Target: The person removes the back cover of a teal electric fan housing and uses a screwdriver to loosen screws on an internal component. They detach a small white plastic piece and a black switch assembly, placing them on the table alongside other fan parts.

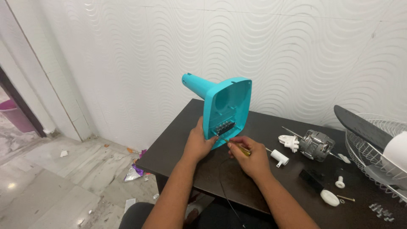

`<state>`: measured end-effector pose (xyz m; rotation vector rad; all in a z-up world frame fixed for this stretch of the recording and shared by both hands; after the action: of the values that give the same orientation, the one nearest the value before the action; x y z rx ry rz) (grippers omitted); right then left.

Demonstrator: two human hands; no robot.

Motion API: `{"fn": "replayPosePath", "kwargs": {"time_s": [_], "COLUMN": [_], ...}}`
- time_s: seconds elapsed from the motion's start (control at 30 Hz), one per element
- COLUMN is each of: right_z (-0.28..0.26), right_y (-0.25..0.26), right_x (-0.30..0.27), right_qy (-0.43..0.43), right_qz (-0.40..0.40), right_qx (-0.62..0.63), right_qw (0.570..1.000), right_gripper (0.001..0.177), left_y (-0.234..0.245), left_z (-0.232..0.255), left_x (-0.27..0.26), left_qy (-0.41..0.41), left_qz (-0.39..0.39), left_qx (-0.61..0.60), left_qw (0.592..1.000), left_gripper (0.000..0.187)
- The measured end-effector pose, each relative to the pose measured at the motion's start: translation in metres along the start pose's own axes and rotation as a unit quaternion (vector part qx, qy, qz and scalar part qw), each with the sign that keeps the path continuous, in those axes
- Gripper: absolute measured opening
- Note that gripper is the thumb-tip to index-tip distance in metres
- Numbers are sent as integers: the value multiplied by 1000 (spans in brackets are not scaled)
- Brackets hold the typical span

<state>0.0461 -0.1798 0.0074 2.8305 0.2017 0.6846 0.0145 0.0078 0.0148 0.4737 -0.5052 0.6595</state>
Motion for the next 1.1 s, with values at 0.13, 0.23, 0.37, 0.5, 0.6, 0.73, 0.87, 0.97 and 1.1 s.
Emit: {"fn": "replayPosePath", "kwargs": {"time_s": [0.13,0.23,0.37,0.5,0.6,0.73,0.87,0.97,1.1], "right_z": [-7,-10,-10,-5,4,11,11,11,10], "right_y": [3,2,2,2,-1,-2,2,3,3], "right_x": [-4,-5,-6,-4,1,6,5,5,5], "right_qy": [113,130,135,133,49,4,58,48,126], "right_qz": [-4,-18,-23,11,16,22,37,45,34], "right_qx": [-47,-58,-57,-10,10,51,45,26,5], "right_qw": [993,990,989,991,999,998,997,998,991], "right_gripper": [27,26,25,26,27,20,17,15,11], "left_y": [-2,-1,-1,-2,0,1,0,1,1], "left_z": [-2,-3,-3,-1,0,1,1,2,0], "left_x": [0,0,-1,0,-1,-1,0,0,0], "left_qy": [19,-1,-15,20,6,2,26,20,25], "left_qz": [-5,0,1,-11,-7,-1,-4,0,2], "left_qx": [17,6,10,22,3,1,23,20,22], "left_qw": [1000,1000,1000,999,1000,1000,999,1000,999], "left_gripper": [71,69,68,73,68,68,67,64,66]}}
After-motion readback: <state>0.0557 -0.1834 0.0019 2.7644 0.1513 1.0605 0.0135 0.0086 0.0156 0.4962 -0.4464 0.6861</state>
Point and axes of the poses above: each hand's wrist, its own x-axis towards the middle knuckle, its own y-axis out of the back of the hand, z = x × y, the point moved 2 cm from there along x, towards the middle knuckle, and after that the axes turned 10 degrees about z, right-handed, at the moved point
